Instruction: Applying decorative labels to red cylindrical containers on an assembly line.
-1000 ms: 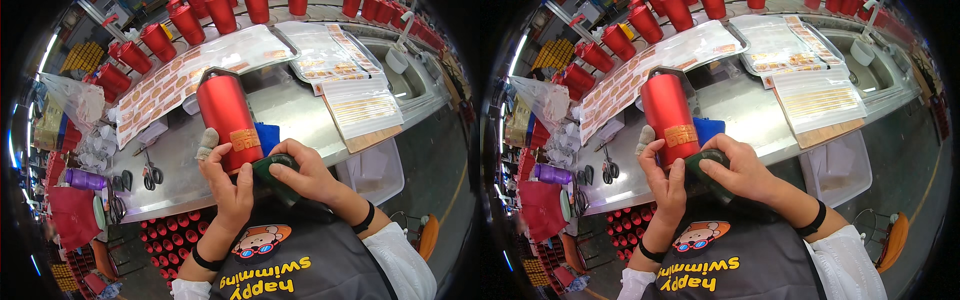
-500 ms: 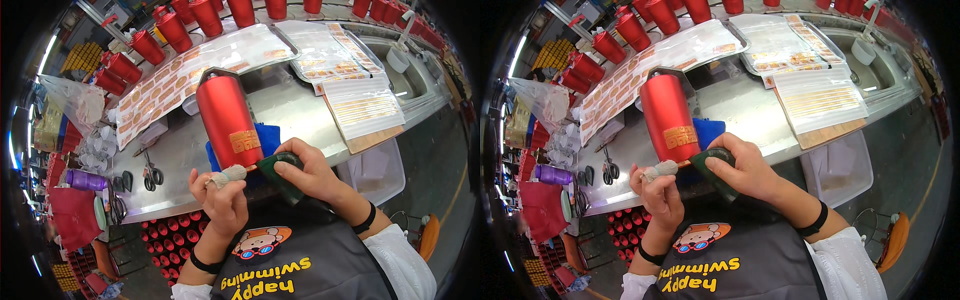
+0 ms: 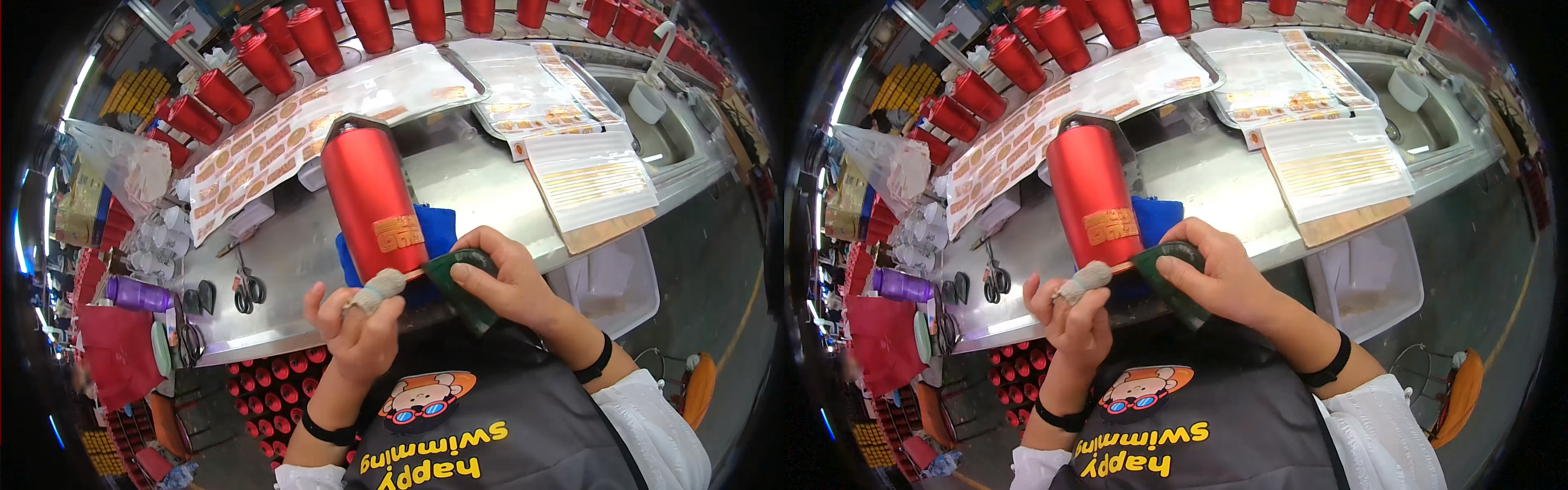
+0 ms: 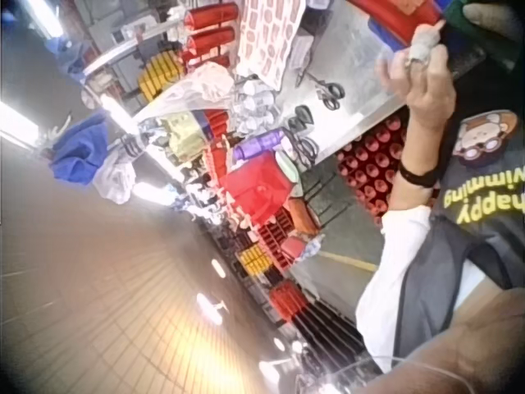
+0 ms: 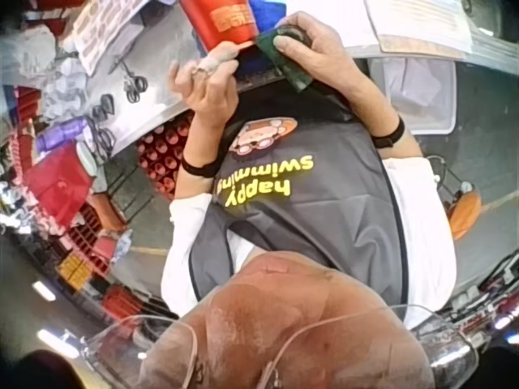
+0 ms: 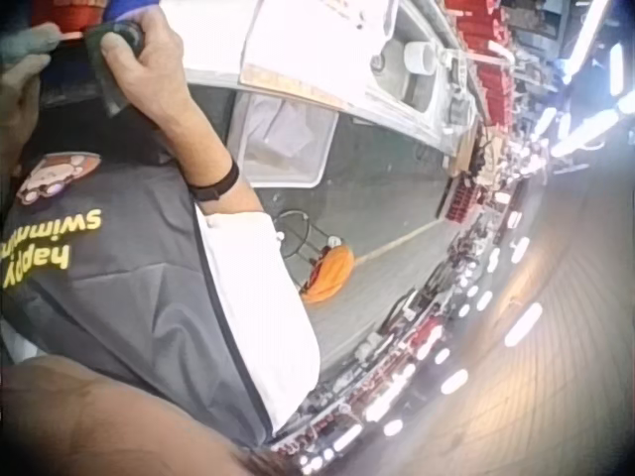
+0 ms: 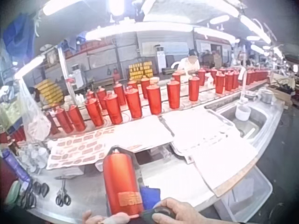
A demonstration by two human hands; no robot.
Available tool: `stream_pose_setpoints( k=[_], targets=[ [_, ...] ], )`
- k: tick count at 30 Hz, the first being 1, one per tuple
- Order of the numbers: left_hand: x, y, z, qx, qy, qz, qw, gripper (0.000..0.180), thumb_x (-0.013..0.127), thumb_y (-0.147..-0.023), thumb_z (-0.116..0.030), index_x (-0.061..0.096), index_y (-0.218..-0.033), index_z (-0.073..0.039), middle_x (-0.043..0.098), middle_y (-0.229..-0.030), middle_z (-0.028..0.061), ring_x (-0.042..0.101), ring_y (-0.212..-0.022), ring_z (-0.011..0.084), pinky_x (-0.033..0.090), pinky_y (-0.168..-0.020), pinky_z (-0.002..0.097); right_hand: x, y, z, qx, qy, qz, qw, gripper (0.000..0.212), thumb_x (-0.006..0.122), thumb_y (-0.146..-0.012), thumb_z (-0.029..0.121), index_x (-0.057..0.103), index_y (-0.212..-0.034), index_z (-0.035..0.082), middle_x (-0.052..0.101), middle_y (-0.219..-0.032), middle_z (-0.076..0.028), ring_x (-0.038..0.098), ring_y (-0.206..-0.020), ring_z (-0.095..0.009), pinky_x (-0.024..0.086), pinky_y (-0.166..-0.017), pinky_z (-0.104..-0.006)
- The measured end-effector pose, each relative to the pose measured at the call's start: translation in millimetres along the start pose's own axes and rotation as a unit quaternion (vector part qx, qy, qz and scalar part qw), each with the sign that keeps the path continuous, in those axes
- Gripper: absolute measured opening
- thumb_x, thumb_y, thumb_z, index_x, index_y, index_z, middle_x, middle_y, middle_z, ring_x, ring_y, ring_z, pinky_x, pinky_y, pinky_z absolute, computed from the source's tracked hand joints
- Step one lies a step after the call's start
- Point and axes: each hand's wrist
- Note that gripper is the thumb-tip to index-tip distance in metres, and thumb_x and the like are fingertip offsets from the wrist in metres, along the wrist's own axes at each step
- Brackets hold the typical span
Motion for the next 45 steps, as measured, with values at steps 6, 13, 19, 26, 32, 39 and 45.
stream_pose_setpoints(
  k=[6,13,19,26,32,39,45],
  targets=[
    [0,7,0,-0.027,0.016,-0.005,1.000,0.020,0.061,-0.083,0.000,0.059,-0.100,-0.011,0.061,-0.094,0.0104,0.052,-0.093,0.0305,0.030,-0.106,0.0543,-3,-3,13,-0.088,0.058,-0.021,0.994,0.019,0.066,-0.081,0.009,0.060,-0.098,0.002,0.062,-0.086,-0.007,0.062,-0.079,-0.019,0.049,-0.071,-0.0308],
    [0,5,3,-0.124,0.094,-0.006,0.988,0.027,0.061,-0.085,-0.006,0.052,-0.111,-0.006,0.062,-0.109,0.0141,0.049,-0.108,0.0318,0.028,-0.107,0.0494,3,-19,27,-0.402,0.340,0.040,0.849,0.038,0.074,-0.056,0.003,0.066,-0.093,0.010,0.056,-0.089,-0.005,0.054,-0.080,-0.024,0.042,-0.076,-0.0387],
    [6,-10,2,-0.179,0.206,0.029,0.962,0.043,0.061,-0.083,-0.012,0.045,-0.122,-0.001,0.043,-0.135,0.0215,0.036,-0.129,0.0324,0.023,-0.110,0.0432,-1,0,22,-0.074,0.054,0.040,0.995,0.017,0.065,-0.085,0.010,0.060,-0.098,0.000,0.063,-0.079,-0.008,0.061,-0.071,-0.013,0.047,-0.063,-0.0283],
    [15,-17,-2,-0.214,0.250,0.034,0.944,0.050,0.058,-0.080,-0.008,0.042,-0.126,0.001,0.036,-0.140,0.0218,0.031,-0.135,0.0332,0.019,-0.114,0.0428,2,3,11,0.002,0.007,0.047,0.999,0.023,0.065,-0.086,0.015,0.057,-0.101,0.000,0.065,-0.081,-0.008,0.061,-0.074,-0.014,0.048,-0.066,-0.0291],
    [17,-18,-4,-0.231,0.257,0.000,0.938,0.051,0.064,-0.076,-0.005,0.046,-0.122,0.001,0.043,-0.135,0.0258,0.039,-0.126,0.0389,0.027,-0.108,0.0461,5,1,9,0.011,-0.016,0.028,0.999,0.023,0.064,-0.086,0.015,0.057,-0.101,0.000,0.065,-0.082,-0.009,0.061,-0.075,-0.014,0.049,-0.067,-0.0293],
    [16,-19,-3,-0.225,0.258,0.005,0.940,0.050,0.063,-0.076,-0.005,0.045,-0.122,0.001,0.042,-0.136,0.0257,0.038,-0.127,0.0384,0.026,-0.108,0.0462,4,0,14,0.042,-0.011,0.055,0.998,0.024,0.065,-0.086,0.016,0.057,-0.102,0.000,0.064,-0.085,-0.006,0.058,-0.078,-0.010,0.047,-0.069,-0.0270],
    [18,-17,-3,-0.232,0.272,0.002,0.934,0.050,0.063,-0.076,-0.005,0.045,-0.123,0.001,0.041,-0.135,0.0253,0.038,-0.127,0.0382,0.026,-0.108,0.0459,5,0,14,0.049,-0.023,0.064,0.996,0.025,0.065,-0.086,0.017,0.057,-0.102,-0.001,0.065,-0.084,-0.009,0.061,-0.076,-0.013,0.049,-0.067,-0.0290]
  ],
)
Point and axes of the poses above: each hand's wrist, its own y-axis away from the middle knuckle, its own x-axis out of the palm, z = x × y
